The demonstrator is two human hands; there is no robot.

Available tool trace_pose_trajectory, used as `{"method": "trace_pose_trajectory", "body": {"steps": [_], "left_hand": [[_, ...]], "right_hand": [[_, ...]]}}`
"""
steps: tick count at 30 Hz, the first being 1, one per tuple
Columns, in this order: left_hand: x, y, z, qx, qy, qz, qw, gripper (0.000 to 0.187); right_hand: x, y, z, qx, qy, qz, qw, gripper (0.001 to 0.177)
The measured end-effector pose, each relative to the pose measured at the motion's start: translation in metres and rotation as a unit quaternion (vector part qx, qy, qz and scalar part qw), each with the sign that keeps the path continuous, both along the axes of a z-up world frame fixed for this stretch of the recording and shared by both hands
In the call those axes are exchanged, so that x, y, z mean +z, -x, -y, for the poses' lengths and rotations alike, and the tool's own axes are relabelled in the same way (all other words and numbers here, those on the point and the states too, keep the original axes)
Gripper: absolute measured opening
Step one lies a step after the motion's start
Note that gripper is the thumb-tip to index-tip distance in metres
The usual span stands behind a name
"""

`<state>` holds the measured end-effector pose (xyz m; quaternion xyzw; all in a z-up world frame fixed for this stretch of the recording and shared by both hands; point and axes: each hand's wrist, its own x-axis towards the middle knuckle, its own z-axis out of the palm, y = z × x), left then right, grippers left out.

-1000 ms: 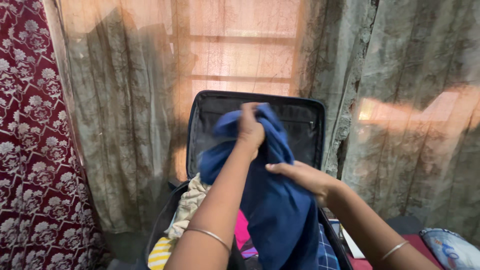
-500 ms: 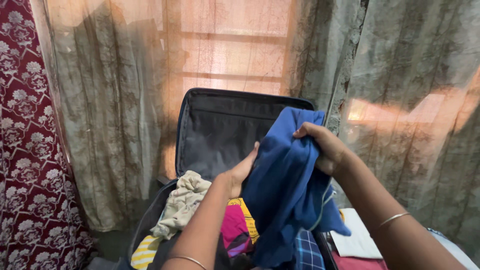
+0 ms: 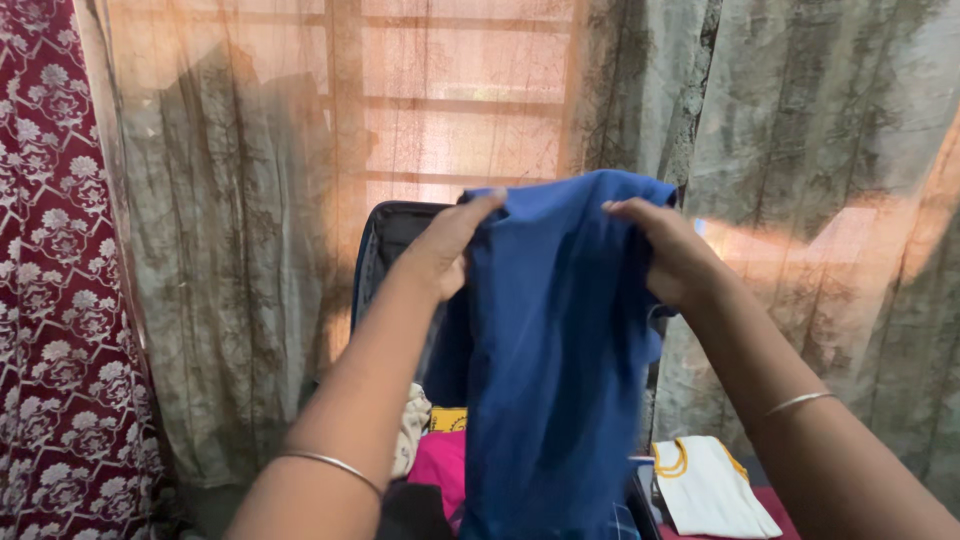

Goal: The person folds and organizes various items of clothing, including a blue shirt, patterned shorts, a pink top, and denim jeans, into a suitcase.

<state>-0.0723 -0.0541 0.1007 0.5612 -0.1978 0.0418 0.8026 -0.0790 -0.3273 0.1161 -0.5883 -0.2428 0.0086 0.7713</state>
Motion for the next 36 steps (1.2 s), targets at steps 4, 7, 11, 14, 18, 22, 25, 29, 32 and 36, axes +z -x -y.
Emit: {"method": "trace_pose_trajectory", "body": {"steps": [4,7,11,14,18,22,25,29,32,36], "left_hand": [[-0.003,-0.005,-0.022,0.058,-0.053,-0.018,0.997,0.033],[-0.003,-0.003,-0.027,0.003,0.088,0.036,0.995,0.035],[-0.013,0.013,-0.029,-0.048,-0.088,-0.004,0.995,0.034],[-0.017,-0.007,-0.033,0.056,-0.102,-0.038,0.992,0.040],[-0.033,-0.010,-0.036,0.026,0.021,0.043,0.999,0.046],[-0.032,0.004,-0.039,-0.001,-0.242,-0.036,0.970,0.043],[-0.029,-0.001,-0.042,0.014,-0.117,0.012,0.993,0.047],[-0.041,0.011,-0.037,-0.047,-0.028,0.037,0.998,0.053],[-0.041,0.005,-0.032,-0.002,-0.088,0.056,0.994,0.053],[-0.044,-0.025,-0.050,0.047,-0.036,0.095,0.994,0.048]], "right_hand": [[0.008,0.016,-0.013,-0.091,0.077,-0.011,0.993,0.028],[0.012,0.026,-0.018,-0.081,-0.010,-0.008,0.997,0.028],[-0.008,0.022,-0.019,0.018,0.011,0.020,1.000,0.024],[-0.016,0.005,-0.011,-0.028,0.115,0.034,0.992,0.022],[-0.029,0.003,-0.013,-0.027,-0.013,0.054,0.998,0.018],[-0.034,0.004,-0.021,-0.008,0.022,0.034,0.999,0.017],[-0.035,-0.001,-0.019,-0.040,0.031,0.021,0.998,0.017],[-0.036,-0.008,-0.019,-0.029,-0.033,0.047,0.998,0.014],[-0.037,-0.006,-0.016,-0.013,-0.017,0.027,0.999,0.017],[-0.042,-0.020,-0.010,0.014,0.029,0.042,0.999,0.029]]}}
